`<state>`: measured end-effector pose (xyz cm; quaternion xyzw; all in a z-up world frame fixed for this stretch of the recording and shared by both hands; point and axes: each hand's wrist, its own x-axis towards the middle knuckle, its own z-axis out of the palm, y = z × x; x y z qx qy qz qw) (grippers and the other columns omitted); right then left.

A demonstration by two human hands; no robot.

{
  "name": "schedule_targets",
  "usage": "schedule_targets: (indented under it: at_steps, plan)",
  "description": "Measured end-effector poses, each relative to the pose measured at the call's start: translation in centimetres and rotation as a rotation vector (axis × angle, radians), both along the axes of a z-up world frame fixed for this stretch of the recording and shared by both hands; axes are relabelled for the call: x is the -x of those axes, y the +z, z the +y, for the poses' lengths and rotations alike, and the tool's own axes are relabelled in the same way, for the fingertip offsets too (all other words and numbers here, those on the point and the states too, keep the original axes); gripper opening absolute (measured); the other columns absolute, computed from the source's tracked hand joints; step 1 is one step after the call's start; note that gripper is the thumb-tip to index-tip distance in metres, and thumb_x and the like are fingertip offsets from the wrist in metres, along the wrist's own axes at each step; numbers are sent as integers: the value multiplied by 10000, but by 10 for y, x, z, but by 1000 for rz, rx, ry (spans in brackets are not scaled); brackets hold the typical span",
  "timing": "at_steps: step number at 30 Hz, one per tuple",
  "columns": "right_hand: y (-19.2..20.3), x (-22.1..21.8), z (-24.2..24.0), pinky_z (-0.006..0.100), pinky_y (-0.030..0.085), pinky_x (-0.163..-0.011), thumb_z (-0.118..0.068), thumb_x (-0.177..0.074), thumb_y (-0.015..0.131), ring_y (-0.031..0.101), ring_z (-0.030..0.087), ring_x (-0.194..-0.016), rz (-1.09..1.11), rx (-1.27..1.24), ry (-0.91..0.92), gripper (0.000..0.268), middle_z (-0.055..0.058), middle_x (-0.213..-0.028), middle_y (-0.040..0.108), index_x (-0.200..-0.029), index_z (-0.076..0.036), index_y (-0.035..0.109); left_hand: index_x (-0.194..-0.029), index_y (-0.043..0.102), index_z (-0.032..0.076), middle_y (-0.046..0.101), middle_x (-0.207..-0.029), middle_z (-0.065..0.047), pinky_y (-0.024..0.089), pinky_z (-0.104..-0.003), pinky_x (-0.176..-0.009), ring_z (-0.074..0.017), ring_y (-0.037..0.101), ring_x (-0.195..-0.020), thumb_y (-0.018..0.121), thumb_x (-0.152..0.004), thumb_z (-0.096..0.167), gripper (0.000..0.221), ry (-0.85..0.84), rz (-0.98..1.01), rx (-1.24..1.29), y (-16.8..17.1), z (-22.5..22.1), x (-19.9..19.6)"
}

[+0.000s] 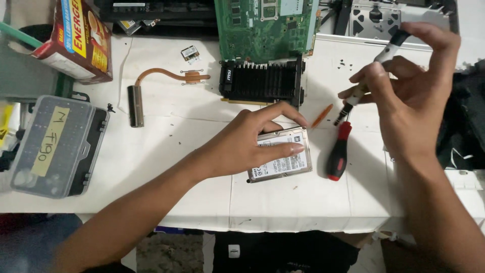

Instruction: Removing and installing screws on a hard drive using a screwdriver during a computer repair process

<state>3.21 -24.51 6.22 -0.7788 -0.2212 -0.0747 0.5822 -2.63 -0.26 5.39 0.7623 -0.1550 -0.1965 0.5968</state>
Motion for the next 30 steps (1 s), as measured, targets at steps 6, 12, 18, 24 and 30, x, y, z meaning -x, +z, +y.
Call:
schedule_targets:
  at_steps: [6,12,18,24,30]
  plan:
    - [-4,-20,-1,272,464,-530,-31,-1131,636,729,241,-720,99,196,-152,402,213,-876,723,-1221,-93,250,-1185,601,242,699,-1296,1,451,-420,-1123,-320,729,-1265,700,-923,356,302,-19,-86,53,-11,0,-2]
    - [-11,-38,-14,403,517,-609,-243,-1084,768,674,244,-611,161,575,-239,485,133,-861,737,-1220,-44,347,-1191,605,237,719,-1269,25,461,-431,-1115,-226,788,-1112,708,-914,372,325,-54,-114,71,-10,1,-1]
    - [-8,-32,-30,568,445,-644,-179,-1117,701,654,437,-610,-141,842,-230,458,195,-953,726,-1383,43,400,-1181,603,215,760,-1198,-42,476,-499,-1159,-234,807,-1063,710,-915,345,315,-134,-99,137,-10,3,-1]
    - [15,12,-47,383,503,-941,-138,-884,693,641,237,-1150,-45,970,476,390,39,-1240,675,-1271,-172,658,-1174,610,199,809,-961,-87,470,-399,-1122,-176,784,-948,720,-902,329,321,-148,-32,147,-1,4,3]
    - [-26,23,-60,454,511,-878,-113,-905,662,576,337,-1107,-419,1140,393,400,89,-1276,621,-1304,-123,655,-1170,634,180,734,-1119,-37,520,-261,-881,-165,769,-972,733,-888,321,330,-159,-12,135,0,5,0]
